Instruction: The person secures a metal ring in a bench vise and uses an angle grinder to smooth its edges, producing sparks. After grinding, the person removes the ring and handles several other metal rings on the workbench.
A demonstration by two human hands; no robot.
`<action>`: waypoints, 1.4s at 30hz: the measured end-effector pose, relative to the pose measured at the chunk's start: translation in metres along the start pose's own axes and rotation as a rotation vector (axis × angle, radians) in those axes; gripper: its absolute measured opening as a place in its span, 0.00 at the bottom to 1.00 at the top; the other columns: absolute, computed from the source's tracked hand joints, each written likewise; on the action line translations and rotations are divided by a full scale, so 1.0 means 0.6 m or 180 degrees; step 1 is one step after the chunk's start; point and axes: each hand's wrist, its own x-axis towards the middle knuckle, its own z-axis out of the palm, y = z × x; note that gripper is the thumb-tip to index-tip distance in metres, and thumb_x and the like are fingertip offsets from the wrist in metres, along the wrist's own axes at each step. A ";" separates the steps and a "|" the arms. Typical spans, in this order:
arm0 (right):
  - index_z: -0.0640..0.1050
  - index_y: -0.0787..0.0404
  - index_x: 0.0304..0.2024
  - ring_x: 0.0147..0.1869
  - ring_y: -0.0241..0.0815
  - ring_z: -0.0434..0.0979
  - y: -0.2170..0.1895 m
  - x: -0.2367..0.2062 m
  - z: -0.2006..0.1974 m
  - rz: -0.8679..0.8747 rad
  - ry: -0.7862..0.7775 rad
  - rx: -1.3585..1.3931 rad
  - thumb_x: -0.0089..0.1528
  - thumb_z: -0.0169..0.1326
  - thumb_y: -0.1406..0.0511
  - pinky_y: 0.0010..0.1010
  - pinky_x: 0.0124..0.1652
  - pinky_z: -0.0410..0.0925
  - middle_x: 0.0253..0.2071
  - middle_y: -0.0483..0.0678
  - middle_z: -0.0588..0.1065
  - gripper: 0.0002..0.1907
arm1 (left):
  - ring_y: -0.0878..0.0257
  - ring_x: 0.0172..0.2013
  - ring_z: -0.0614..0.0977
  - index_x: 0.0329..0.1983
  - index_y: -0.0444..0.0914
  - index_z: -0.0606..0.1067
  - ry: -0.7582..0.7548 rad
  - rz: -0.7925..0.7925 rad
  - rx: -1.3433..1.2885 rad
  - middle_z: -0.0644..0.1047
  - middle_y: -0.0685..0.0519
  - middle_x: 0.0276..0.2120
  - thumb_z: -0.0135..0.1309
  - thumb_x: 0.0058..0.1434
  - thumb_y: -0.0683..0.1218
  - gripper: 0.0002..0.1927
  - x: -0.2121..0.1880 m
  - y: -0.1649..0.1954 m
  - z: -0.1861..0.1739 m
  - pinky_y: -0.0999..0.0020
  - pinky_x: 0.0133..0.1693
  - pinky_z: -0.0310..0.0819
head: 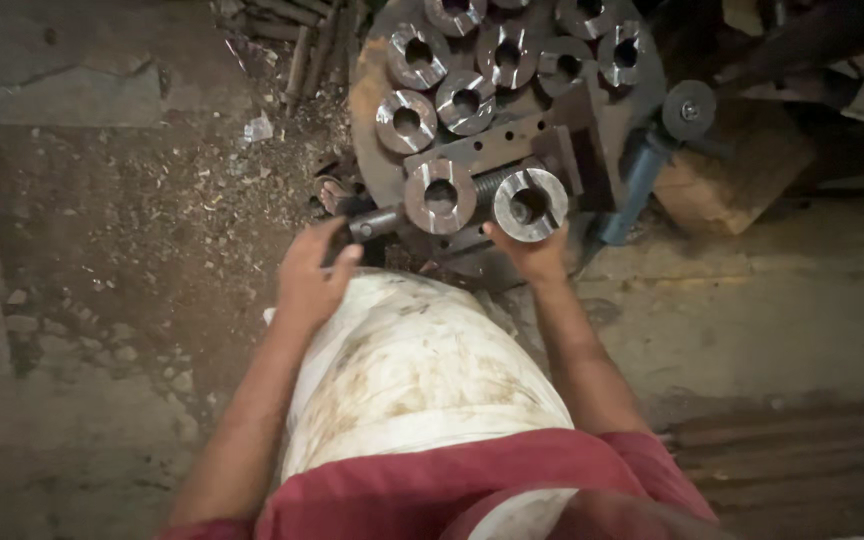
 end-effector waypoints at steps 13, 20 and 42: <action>0.74 0.64 0.56 0.54 0.43 0.80 0.025 0.004 0.010 -0.0181 0.0061 -0.0784 0.47 0.76 0.65 0.33 0.56 0.73 0.51 0.50 0.78 0.37 | 0.42 0.53 0.78 0.60 0.34 0.73 -0.0090 0.0270 -0.0123 0.78 0.39 0.51 0.60 0.63 0.49 0.24 -0.001 -0.009 0.010 0.52 0.56 0.71; 0.74 0.64 0.56 0.54 0.43 0.80 -0.028 0.003 0.009 -0.0301 -0.0044 -0.0943 0.48 0.75 0.66 0.33 0.57 0.72 0.51 0.50 0.78 0.36 | 0.43 0.53 0.77 0.61 0.35 0.73 -0.0087 -0.0040 -0.0190 0.78 0.39 0.51 0.60 0.63 0.50 0.25 -0.015 -0.017 0.017 0.53 0.55 0.71; 0.65 0.64 0.67 0.40 0.45 0.79 -0.338 0.193 0.061 0.1449 -0.3498 -0.3208 0.61 0.62 0.53 0.36 0.38 0.70 0.45 0.58 0.78 0.39 | 0.54 0.45 0.81 0.61 0.35 0.73 0.0248 -0.0321 -0.1147 0.79 0.46 0.44 0.60 0.64 0.45 0.23 -0.016 -0.004 0.029 0.62 0.49 0.76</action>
